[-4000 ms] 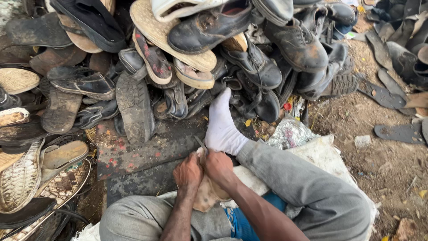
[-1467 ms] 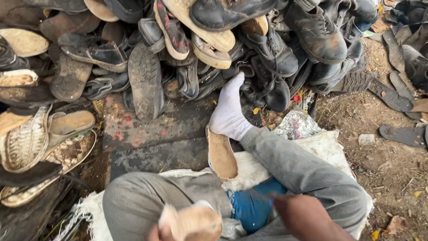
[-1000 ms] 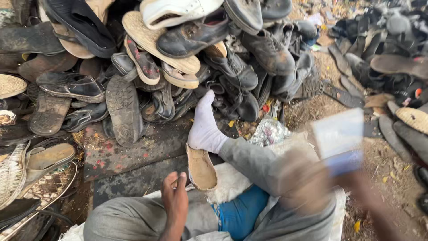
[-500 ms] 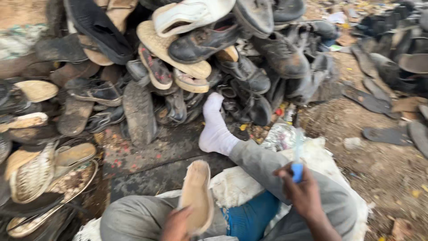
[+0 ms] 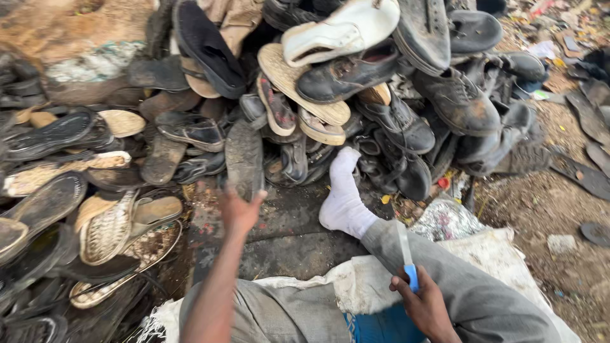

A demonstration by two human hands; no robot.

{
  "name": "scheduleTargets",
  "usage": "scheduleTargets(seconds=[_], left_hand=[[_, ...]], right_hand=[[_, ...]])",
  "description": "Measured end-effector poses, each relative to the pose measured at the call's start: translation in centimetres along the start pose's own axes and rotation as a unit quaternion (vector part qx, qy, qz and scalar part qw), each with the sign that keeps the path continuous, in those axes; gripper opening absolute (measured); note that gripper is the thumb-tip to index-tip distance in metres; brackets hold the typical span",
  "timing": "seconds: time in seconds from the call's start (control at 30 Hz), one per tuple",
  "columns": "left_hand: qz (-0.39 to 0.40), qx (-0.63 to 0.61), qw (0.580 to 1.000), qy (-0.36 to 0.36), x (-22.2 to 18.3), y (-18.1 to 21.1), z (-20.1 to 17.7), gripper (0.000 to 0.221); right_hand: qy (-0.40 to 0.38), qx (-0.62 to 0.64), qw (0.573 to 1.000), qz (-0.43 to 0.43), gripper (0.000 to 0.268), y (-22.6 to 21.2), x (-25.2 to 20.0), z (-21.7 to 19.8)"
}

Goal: The person trims and repairs shoes by hand using a small knife to cut and shape materials among a large pile of footwear at a recycling center.

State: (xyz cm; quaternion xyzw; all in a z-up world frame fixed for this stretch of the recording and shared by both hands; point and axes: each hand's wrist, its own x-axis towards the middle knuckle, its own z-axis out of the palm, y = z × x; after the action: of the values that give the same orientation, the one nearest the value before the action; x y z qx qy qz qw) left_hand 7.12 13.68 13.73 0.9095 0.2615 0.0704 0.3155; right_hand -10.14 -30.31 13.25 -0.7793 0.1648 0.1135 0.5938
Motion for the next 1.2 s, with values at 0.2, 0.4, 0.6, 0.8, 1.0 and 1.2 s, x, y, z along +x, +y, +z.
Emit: scheduleTargets(seconds=[0.2, 0.4, 0.6, 0.8, 1.0, 1.2], left_hand=[[0.042, 0.036, 0.998, 0.023, -0.8, 0.6, 3.5, 0.099], [-0.154, -0.719, 0.610, -0.294, -13.8, -3.1, 3.1, 0.067], [-0.296, -0.547, 0.776, -0.105, -19.4, -2.7, 6.0, 0.064], [0.143, 0.126, 0.981, 0.026, -19.2, 3.8, 2.0, 0.067], [-0.011, 0.304, 0.946, -0.113, -17.7, 5.6, 3.9, 0.077], [-0.019, 0.291, 0.954, -0.070, -18.0, 3.1, 8.1, 0.065]], right_hand=[[-0.017, 0.020, 0.993, -0.119, 0.019, 1.7, 0.2, -0.6], [0.004, -0.023, 0.999, -0.027, 0.022, -0.7, 0.8, 0.1], [-0.034, -0.021, 0.998, -0.052, 0.023, 0.1, 0.5, 0.7], [-0.036, 0.007, 0.999, -0.001, 0.025, -0.7, -1.6, -0.3], [-0.047, 0.026, 0.996, -0.068, 0.025, -2.3, -2.4, 0.1], [-0.094, -0.029, 0.993, -0.060, 0.031, -4.0, -4.3, 0.3]])
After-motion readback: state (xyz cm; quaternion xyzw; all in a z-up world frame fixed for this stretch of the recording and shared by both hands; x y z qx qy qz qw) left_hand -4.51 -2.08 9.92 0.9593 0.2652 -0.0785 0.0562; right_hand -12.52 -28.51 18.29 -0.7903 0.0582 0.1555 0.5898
